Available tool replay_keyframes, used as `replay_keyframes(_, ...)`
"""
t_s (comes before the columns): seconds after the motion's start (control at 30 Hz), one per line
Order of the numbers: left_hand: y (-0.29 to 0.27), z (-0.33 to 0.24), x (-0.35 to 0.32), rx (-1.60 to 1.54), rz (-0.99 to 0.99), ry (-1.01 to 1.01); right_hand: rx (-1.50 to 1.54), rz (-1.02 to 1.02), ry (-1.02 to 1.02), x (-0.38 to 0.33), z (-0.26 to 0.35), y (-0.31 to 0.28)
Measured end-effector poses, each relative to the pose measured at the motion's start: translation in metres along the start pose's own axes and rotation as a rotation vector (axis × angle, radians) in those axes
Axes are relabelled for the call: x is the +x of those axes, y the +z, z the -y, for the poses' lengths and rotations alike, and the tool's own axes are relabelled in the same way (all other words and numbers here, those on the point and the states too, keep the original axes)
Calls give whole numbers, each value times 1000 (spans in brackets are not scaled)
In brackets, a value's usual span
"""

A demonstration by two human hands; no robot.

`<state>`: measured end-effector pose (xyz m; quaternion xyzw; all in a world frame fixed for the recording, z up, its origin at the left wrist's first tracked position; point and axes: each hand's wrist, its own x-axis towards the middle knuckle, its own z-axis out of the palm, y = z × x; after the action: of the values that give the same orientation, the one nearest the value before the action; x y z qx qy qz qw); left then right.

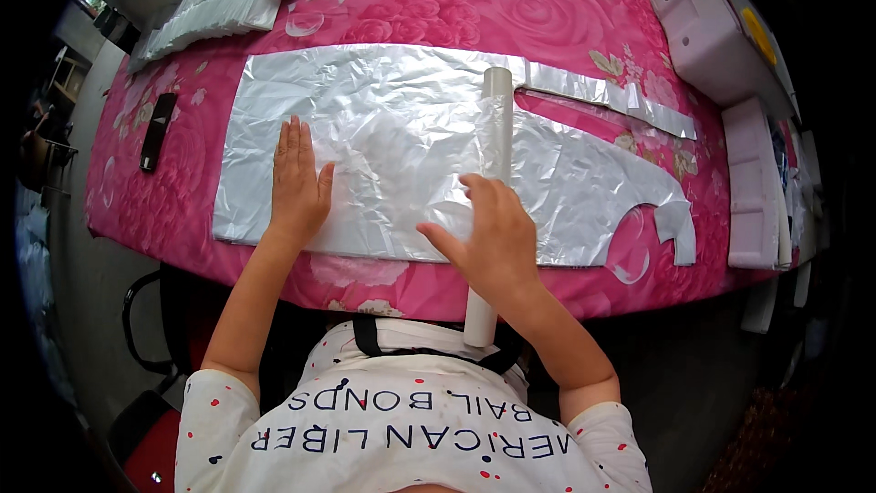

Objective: The person wraps small white rectangular items in clear plastic film on a pink floral tablecloth. They unroll the film, place an item, fold the film around it, and stack the wrapped unit. The process repeats with multiple items.

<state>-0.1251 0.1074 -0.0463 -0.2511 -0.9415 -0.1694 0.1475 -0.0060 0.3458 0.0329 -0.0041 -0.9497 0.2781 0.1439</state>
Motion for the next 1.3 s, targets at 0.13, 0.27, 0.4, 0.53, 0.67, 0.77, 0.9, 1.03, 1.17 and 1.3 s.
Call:
replay_keyframes(0.13, 19, 11, -5, 106, 114, -74, -86, 287, 4, 72, 36, 65)
replay_keyframes(0.27, 21, 2, -2, 125, 177, -99, -188, 270, -5, 107, 30, 112)
replay_keyframes(0.4, 16, -1, -2, 115, 207, -125, -138, 138, -92, 110, 12, 109)
replay_keyframes(0.53, 16, 0, -6, 133, 208, -131, 358, 42, 66, 92, -25, 41)
replay_keyframes(0.67, 16, -3, -3, 133, 241, -151, 1023, -167, 345, 53, -119, -33)
replay_keyframes(0.77, 14, -3, -3, 138, 258, -156, 936, -480, 510, 14, -207, -81)
replay_keyframes(0.9, 9, -6, 1, 113, 291, -167, 1045, -551, 635, -51, -304, -140)
replay_keyframes(1.03, -6, -11, 9, 45, 97, -92, 304, -805, 832, -83, -311, -171)
replay_keyframes(1.17, -31, -50, 30, -310, -1, 108, 250, -657, 508, -88, -209, -136)
replay_keyframes(1.3, -5, -115, 34, -659, 174, 212, 275, 96, 530, -90, -58, -56)
